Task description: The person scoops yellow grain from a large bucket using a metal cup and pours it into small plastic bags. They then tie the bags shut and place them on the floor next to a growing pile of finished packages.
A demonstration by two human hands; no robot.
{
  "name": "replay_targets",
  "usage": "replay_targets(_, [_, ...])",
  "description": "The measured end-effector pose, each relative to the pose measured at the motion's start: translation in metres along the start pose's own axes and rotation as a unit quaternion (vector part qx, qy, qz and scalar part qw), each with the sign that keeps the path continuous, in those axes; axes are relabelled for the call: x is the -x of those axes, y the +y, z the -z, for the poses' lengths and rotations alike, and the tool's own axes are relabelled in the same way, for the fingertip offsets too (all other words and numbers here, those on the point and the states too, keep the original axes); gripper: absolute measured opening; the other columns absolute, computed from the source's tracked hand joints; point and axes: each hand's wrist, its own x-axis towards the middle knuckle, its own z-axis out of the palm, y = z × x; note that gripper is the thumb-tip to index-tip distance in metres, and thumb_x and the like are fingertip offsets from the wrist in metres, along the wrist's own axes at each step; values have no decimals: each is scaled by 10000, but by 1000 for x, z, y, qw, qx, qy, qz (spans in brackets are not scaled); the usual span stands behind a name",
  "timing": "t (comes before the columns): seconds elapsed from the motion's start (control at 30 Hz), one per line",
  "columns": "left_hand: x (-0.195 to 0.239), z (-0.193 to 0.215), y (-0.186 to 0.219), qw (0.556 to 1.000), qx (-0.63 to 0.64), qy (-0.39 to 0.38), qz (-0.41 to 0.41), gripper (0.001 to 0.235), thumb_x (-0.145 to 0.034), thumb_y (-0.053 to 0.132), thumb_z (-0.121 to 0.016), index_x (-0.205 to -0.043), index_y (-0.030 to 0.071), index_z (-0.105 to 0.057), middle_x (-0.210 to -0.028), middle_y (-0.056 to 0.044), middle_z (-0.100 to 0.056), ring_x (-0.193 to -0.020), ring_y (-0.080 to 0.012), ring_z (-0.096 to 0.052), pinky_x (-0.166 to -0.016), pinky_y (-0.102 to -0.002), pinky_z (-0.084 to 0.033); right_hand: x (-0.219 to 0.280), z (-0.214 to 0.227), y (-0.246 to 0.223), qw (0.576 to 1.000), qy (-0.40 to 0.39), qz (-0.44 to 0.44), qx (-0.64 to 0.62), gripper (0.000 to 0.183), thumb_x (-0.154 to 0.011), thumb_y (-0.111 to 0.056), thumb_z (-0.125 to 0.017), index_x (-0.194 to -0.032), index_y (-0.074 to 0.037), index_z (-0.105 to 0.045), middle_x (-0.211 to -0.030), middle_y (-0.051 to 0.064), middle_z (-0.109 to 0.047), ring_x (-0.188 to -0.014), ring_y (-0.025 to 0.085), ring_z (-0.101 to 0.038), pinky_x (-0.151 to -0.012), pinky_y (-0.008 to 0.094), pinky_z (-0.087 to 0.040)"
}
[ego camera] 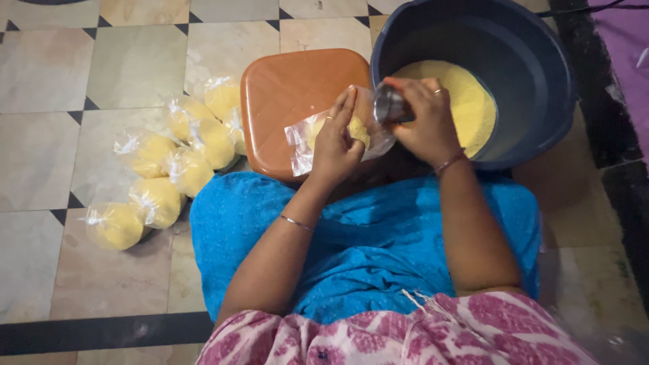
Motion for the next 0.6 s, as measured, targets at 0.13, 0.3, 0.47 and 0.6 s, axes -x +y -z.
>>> replay_targets(0.13, [1,1,2,1000,-11,-5,-4,900,-728,-54,-582,-1591,72,-358,-1635,-173,-416,-658,-158,-568,-631,-261,-527,-1,11,24,996,76,13,-43,687,-787,-169,-934,-1385,-110,-601,-1345,112,-662,-1264,350,-602,-1083,433,-488])
replay_targets(0.3, [-1,-1,5,1000,-12,-4,-5,901,-737,-62,-575,-1598,90,-360,-1630,-182,-418,-681,-164,-590,-638,-263,-530,-6,32,81,996,72,-27,50,804,-754,-191,-948,-1450,-135,-549,-1313,146,-661,-1210,337,-659,-1044,467,-505])
replay_targets(0.47, [6,-6,8,1000,-5,16,-23,792,-763,-86,-536,-1510,176,-550,-1625,-176,-443,-933,-192,-710,-650,-261,-562,-32,9,146,980,-51,-77,176,731,-778,-306,-900,-1434,-204,-595,-1181,165,-697,-1086,398,-659,-942,507,-531])
replay_targets(0.6, [8,-11,10,999,9,41,-19,670,-749,-95,-538,-1344,172,-696,-1599,-206,-424,-1001,-245,-717,-726,-279,-590,-47,-31,194,935,-201,-122,265,655,-804,-344,-819,-1400,-231,-572,-1155,203,-683,-1034,432,-673,-874,526,-530])
